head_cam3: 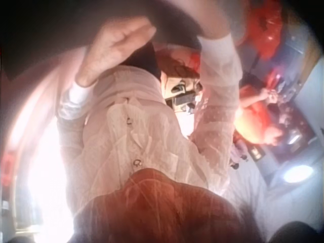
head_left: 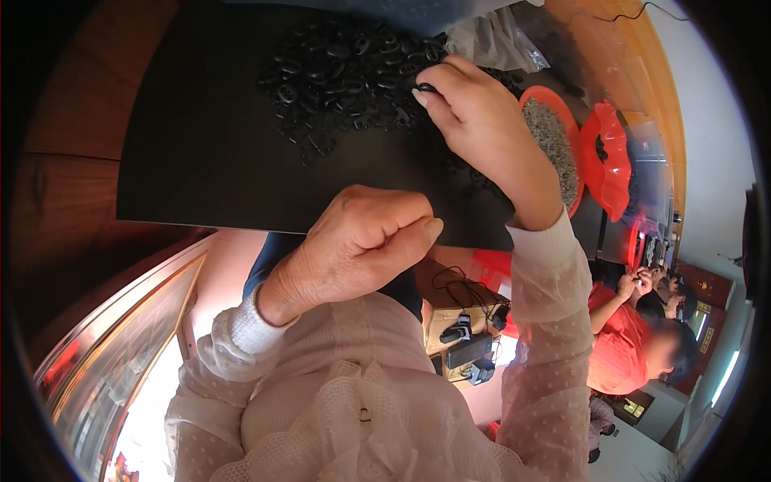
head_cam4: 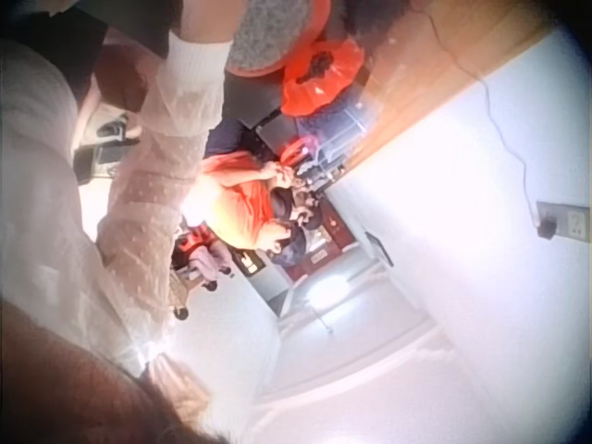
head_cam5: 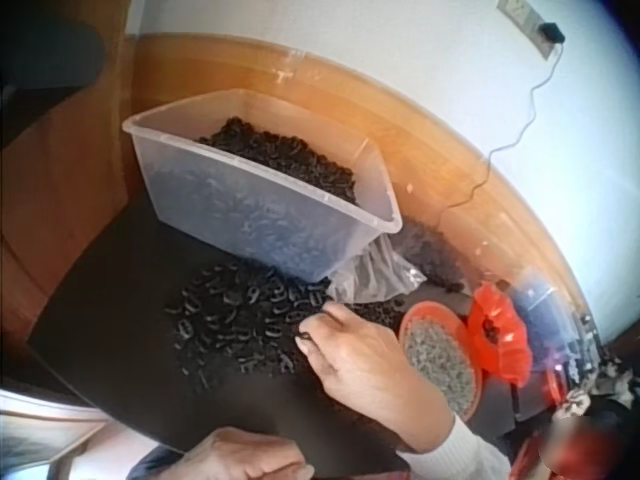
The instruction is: The person sits at a table and assembles small metal components by hand. They pick up a black plastic ring and a metal spring, insert the spring into the ring, and place the finished assembly into a red bowl. The process is repeated continuously with items from a pile on the table.
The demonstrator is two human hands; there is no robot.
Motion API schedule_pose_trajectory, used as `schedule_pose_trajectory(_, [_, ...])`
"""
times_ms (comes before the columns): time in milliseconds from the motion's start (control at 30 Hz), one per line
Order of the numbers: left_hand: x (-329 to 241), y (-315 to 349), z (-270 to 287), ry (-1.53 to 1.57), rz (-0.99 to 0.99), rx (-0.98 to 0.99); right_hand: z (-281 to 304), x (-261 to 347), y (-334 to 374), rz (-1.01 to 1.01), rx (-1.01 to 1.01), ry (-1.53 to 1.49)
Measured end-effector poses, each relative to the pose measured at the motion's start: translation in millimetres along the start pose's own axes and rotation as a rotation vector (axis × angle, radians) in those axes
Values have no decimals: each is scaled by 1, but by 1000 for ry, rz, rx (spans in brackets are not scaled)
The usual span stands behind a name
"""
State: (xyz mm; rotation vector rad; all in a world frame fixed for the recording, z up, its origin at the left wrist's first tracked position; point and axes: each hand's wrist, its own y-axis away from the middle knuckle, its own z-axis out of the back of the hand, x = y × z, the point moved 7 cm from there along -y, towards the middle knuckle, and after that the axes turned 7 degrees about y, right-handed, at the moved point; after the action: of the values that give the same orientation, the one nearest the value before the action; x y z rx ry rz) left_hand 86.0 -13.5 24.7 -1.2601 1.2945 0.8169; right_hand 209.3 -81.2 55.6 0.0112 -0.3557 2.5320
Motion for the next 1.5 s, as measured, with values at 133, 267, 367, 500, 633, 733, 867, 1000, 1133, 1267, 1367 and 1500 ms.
schedule_pose_trajectory(133, [3, 1, 1, -3, 28, -10, 11, 2, 10, -37, 5, -192])
schedule_pose_trajectory(267, [4, 2, 0, -30, 53, 11, 12, -1, 14, -68, 13, -326])
schedule_pose_trajectory(367, [8, 3, 1, 15, 65, -28, 15, -1, 16, -118, -14, -393])
schedule_pose_trajectory(500, [6, 0, 2, -4, 66, -25, 19, -6, 19, -132, 30, -404])
schedule_pose_trajectory(633, [7, 0, 5, -17, 66, -51, 15, -14, 30, -354, 177, -583])
schedule_pose_trajectory(733, [7, -3, 7, -9, 61, -80, 21, -6, 37, -334, 157, -657])
schedule_pose_trajectory(867, [11, -6, 12, 65, 201, -108, 20, 7, 45, -333, 108, -746])
schedule_pose_trajectory(1000, [16, -14, 14, -46, 92, -54, 6, -13, 38, -301, 61, -574])
schedule_pose_trajectory(1133, [24, -20, 19, -72, 62, -52, -13, -38, 33, -279, 31, -317])
schedule_pose_trajectory(1267, [40, -24, 27, -38, 70, -89, -32, -48, 20, -268, 3, -245])
schedule_pose_trajectory(1367, [43, -28, 31, -53, 46, -97, -43, -40, 1, -140, 25, -164])
schedule_pose_trajectory(1500, [49, -32, 37, -51, 80, -99, -64, -33, -24, -60, 184, 104])
